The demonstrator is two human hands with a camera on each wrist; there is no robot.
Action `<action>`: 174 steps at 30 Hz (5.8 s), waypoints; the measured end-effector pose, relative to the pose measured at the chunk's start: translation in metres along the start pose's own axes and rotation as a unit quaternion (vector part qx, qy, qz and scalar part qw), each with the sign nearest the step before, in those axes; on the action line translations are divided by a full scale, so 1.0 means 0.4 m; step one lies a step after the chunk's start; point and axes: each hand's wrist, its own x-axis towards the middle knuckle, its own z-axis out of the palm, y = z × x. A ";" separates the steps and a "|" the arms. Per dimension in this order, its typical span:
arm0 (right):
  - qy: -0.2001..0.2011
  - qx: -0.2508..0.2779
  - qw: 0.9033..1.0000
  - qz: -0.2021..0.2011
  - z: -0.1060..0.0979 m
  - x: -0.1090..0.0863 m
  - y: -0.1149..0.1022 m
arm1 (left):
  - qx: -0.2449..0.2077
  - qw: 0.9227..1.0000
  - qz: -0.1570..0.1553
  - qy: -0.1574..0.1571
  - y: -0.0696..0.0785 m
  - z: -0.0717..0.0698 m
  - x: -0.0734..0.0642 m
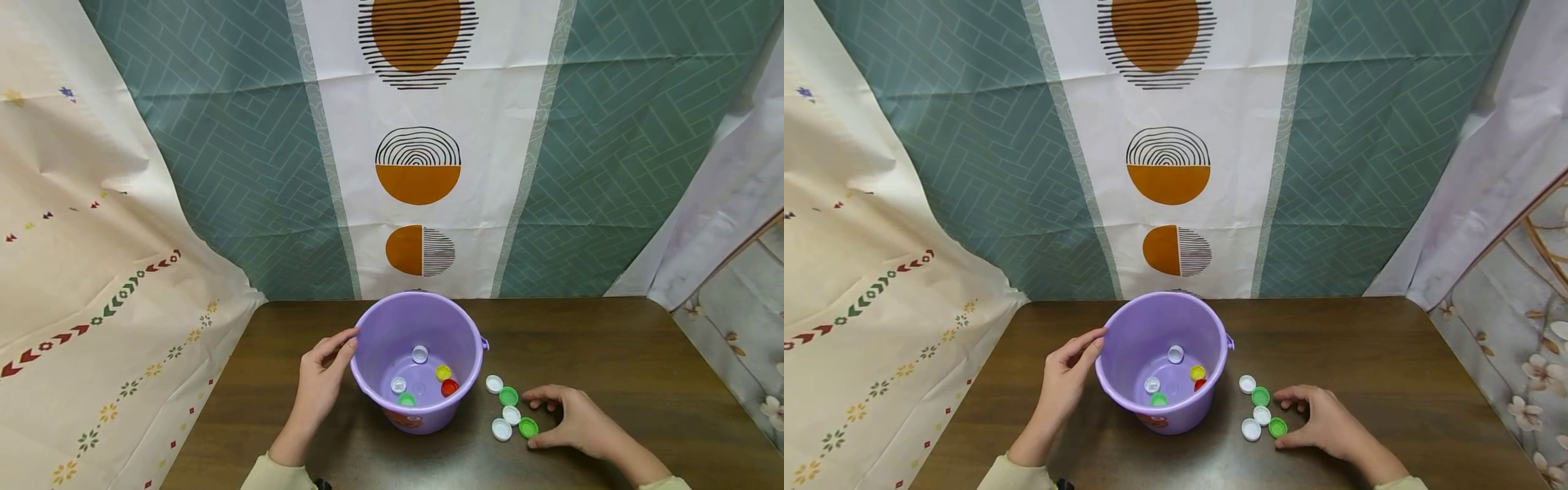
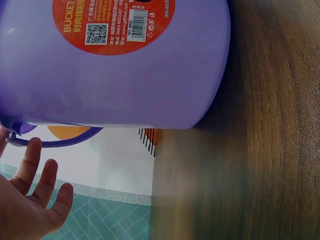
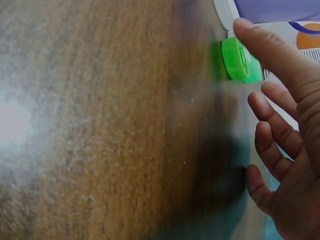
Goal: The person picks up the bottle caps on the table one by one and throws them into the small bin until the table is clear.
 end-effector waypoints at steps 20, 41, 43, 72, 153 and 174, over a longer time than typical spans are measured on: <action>0.004 -0.023 0.999 -0.029 0.002 0.012 -0.004 | -0.003 1.000 -0.007 -0.005 0.002 -0.001 -0.002; 0.018 -0.041 0.999 -0.020 -0.048 0.065 -0.017 | -0.007 1.000 -0.001 -0.005 0.007 0.000 0.000; 0.016 -0.037 0.999 -0.008 -0.062 0.077 -0.024 | -0.007 1.000 0.000 -0.004 0.006 0.000 0.001; 0.092 -0.010 0.996 -0.012 -0.158 0.200 -0.168 | -0.003 1.000 0.006 -0.004 0.008 0.003 0.000; 0.041 0.065 0.987 -0.142 -0.014 0.336 -0.470 | -0.020 1.000 0.002 -0.002 0.004 0.001 -0.003; 0.074 0.047 0.986 -0.141 -0.018 0.339 -0.460 | -0.018 1.000 0.006 -0.001 -0.003 -0.001 -0.001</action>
